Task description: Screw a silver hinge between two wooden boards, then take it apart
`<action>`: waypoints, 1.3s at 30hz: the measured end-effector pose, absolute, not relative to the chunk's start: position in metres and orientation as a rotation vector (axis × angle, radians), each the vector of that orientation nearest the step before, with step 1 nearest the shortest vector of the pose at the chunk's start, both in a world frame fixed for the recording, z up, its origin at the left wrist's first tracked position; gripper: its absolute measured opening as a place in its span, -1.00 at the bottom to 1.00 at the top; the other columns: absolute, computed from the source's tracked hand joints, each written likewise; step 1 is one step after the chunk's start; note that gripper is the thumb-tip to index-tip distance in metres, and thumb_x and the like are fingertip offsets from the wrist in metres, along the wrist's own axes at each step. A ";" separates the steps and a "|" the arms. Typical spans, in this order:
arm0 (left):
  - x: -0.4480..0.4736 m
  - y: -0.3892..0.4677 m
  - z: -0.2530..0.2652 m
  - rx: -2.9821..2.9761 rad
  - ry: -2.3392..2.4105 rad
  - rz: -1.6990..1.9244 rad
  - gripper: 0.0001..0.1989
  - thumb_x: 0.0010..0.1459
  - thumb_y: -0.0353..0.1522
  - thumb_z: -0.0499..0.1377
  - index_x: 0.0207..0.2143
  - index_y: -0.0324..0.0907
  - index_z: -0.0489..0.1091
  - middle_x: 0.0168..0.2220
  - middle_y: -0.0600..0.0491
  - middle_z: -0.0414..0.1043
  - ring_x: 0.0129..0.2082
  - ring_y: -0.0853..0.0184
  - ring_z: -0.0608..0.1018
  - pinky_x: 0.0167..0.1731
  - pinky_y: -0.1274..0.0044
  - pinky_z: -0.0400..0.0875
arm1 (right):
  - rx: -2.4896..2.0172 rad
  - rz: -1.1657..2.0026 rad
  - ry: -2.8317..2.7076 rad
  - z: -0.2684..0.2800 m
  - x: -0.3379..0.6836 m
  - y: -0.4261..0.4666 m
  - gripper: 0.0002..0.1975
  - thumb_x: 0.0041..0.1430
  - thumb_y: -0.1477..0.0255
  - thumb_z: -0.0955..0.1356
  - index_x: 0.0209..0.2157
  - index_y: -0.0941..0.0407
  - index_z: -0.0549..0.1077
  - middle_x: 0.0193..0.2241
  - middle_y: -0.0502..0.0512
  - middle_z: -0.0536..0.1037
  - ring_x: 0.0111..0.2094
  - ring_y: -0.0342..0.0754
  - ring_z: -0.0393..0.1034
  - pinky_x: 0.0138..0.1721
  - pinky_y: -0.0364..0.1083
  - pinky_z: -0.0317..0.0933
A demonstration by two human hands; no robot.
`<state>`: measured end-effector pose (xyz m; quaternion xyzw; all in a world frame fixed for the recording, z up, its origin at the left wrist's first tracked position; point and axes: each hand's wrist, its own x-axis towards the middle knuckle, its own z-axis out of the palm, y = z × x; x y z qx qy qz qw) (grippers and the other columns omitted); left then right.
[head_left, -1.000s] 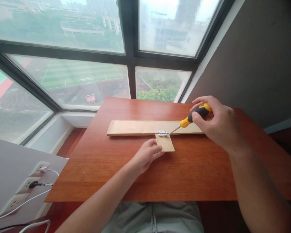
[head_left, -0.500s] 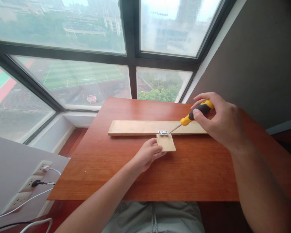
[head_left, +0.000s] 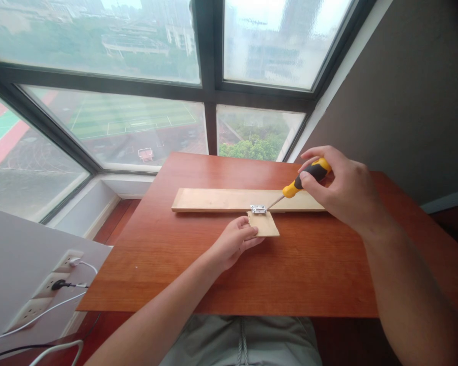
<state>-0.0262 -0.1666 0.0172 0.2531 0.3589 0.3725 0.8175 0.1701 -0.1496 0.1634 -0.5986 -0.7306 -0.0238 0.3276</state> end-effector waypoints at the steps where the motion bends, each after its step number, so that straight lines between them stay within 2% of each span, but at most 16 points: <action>1: -0.026 -0.167 0.017 0.536 0.760 0.798 -0.77 0.04 -0.51 0.29 -0.21 -0.29 0.40 -0.11 -0.13 0.50 -0.17 0.31 0.58 0.00 0.43 0.44 | -1.576 -0.072 -1.923 0.164 0.170 -0.149 -0.71 0.07 0.37 0.35 -0.12 0.04 0.45 -0.37 -0.02 0.58 -0.49 -0.08 0.39 -0.37 -0.08 0.26; 7: -0.026 -0.167 0.018 0.535 0.741 0.801 -0.79 0.05 -0.50 0.29 -0.22 -0.29 0.39 -0.11 -0.14 0.49 -0.16 0.30 0.57 -0.01 0.44 0.44 | -1.628 -0.260 -2.011 0.166 0.163 -0.141 -0.72 0.14 0.24 0.32 -0.15 0.06 0.46 -0.43 0.07 0.56 -0.44 0.02 0.42 -0.39 -0.05 0.18; 16: -0.027 -0.169 0.016 0.535 0.735 0.810 -0.76 0.05 -0.49 0.31 -0.21 -0.28 0.37 -0.13 -0.11 0.51 -0.15 0.31 0.57 0.01 0.41 0.42 | -1.771 -0.523 -2.077 0.169 0.148 -0.122 -0.62 0.17 0.09 0.28 -0.17 0.08 0.45 -0.52 0.10 0.50 -0.53 0.03 0.36 -0.48 -0.07 0.02; 19: -0.027 -0.169 0.016 0.539 0.733 0.811 -0.75 0.05 -0.50 0.30 -0.20 -0.27 0.37 -0.12 -0.11 0.50 -0.14 0.32 0.56 0.01 0.41 0.42 | -1.724 -0.441 -2.122 0.173 0.144 -0.120 -0.65 0.16 0.14 0.30 -0.12 0.07 0.44 -0.46 0.10 0.53 -0.48 0.03 0.38 -0.45 -0.06 0.05; 23: -0.027 -0.168 0.015 0.536 0.730 0.814 -0.76 0.05 -0.51 0.30 -0.21 -0.27 0.37 -0.13 -0.11 0.51 -0.14 0.31 0.56 0.02 0.40 0.42 | -1.590 -0.175 -2.209 0.179 0.144 -0.123 -0.65 0.11 0.35 0.32 -0.03 0.05 0.39 -0.33 0.06 0.57 -0.38 -0.01 0.41 -0.37 -0.06 0.16; 27: -0.028 -0.168 0.012 0.538 0.725 0.813 -0.75 0.04 -0.50 0.31 -0.21 -0.26 0.37 -0.12 -0.11 0.50 -0.13 0.30 0.56 0.02 0.39 0.42 | -1.508 0.025 -2.245 0.180 0.150 -0.128 -0.62 0.05 0.44 0.32 -0.03 0.06 0.38 -0.17 0.07 0.56 -0.33 -0.04 0.42 -0.34 -0.08 0.21; 29: -0.028 -0.167 0.010 0.541 0.721 0.812 -0.74 0.04 -0.50 0.31 -0.21 -0.25 0.37 -0.12 -0.10 0.50 -0.13 0.29 0.56 0.02 0.38 0.42 | -1.548 -0.013 -2.214 0.179 0.152 -0.129 -0.68 0.09 0.38 0.32 -0.08 0.04 0.41 -0.19 0.07 0.57 -0.34 -0.03 0.41 -0.36 -0.07 0.19; 32: -0.028 -0.167 0.008 0.551 0.715 0.802 -0.73 0.03 -0.51 0.31 -0.20 -0.24 0.36 -0.12 -0.10 0.51 -0.13 0.29 0.56 0.02 0.37 0.41 | -1.657 -0.168 -2.156 0.176 0.152 -0.129 -0.76 0.16 0.24 0.31 -0.18 0.02 0.46 -0.35 0.05 0.57 -0.41 -0.01 0.40 -0.43 -0.06 0.13; 34: -0.028 -0.167 0.008 0.555 0.717 0.795 -0.71 0.03 -0.51 0.31 -0.18 -0.23 0.36 -0.12 -0.10 0.51 -0.12 0.28 0.57 0.03 0.36 0.41 | -1.675 -0.190 -2.148 0.176 0.152 -0.130 -0.78 0.17 0.24 0.30 -0.21 0.01 0.47 -0.40 0.04 0.57 -0.43 -0.01 0.39 -0.44 -0.06 0.12; 39: -0.028 -0.167 0.008 0.569 0.720 0.791 -0.69 0.03 -0.52 0.30 -0.15 -0.22 0.36 -0.10 -0.09 0.51 -0.13 0.29 0.57 0.06 0.35 0.39 | -1.583 -0.043 -2.201 0.178 0.152 -0.134 -0.65 0.05 0.43 0.32 -0.07 0.04 0.42 -0.17 0.07 0.58 -0.33 -0.01 0.44 -0.35 -0.06 0.20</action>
